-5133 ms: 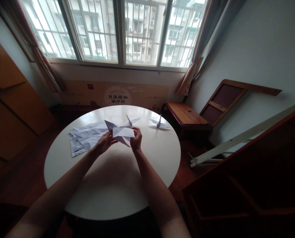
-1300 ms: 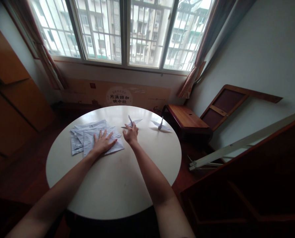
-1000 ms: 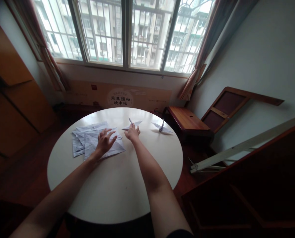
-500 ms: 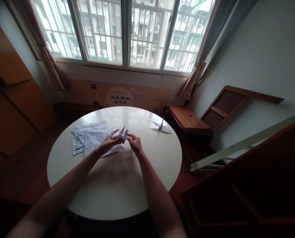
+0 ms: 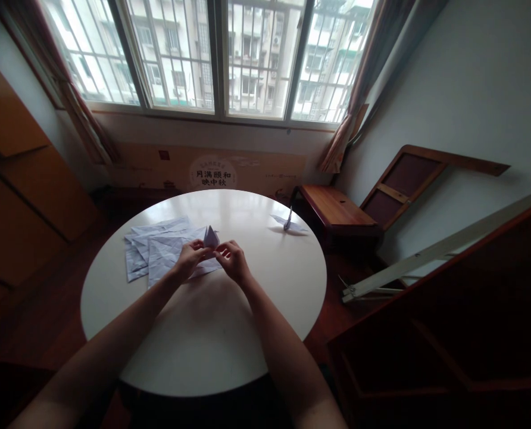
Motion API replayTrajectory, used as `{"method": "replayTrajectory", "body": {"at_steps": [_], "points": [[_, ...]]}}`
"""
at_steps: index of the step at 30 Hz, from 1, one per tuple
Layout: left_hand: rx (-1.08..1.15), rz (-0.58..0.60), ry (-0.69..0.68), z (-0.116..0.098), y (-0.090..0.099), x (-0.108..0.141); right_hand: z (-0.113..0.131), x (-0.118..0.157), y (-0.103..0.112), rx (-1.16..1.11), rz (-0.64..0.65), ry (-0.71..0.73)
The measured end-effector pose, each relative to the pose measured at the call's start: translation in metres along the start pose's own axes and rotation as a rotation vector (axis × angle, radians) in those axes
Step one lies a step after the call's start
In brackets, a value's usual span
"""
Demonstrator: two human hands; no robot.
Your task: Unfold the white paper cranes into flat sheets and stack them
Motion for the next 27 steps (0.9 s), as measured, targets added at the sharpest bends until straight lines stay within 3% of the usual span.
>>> {"method": "replayTrajectory", "body": {"at_steps": [4,9,15,27], "points": [[0.078,0.13,0.042,-0.002,-0.01,0.005,0.002,0.003,-0.002,0.081,0.0,0.035],[0.145,0.255,0.09,-0.004,-0.018,0.009,-0.013,0.002,0.001,0.106,-0.051,-0.061],[0.178,0.352,0.118,-0.005,-0.021,0.011,-0.028,0.0,0.001,-0.008,0.009,-0.225],[0.107,0.288,0.111,-0.004,-0.013,0.007,-0.027,-0.003,0.0,-0.211,0.097,-0.324]]}}
Point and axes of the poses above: each hand's wrist, its own x-axis away from the middle knuckle, its own y-axis out of the back of the hand, z = x × y, the point moved 5 cm from there along -x, towards the middle knuckle, and after that the axes turned 1 degree about y, right-handed, at the moved point
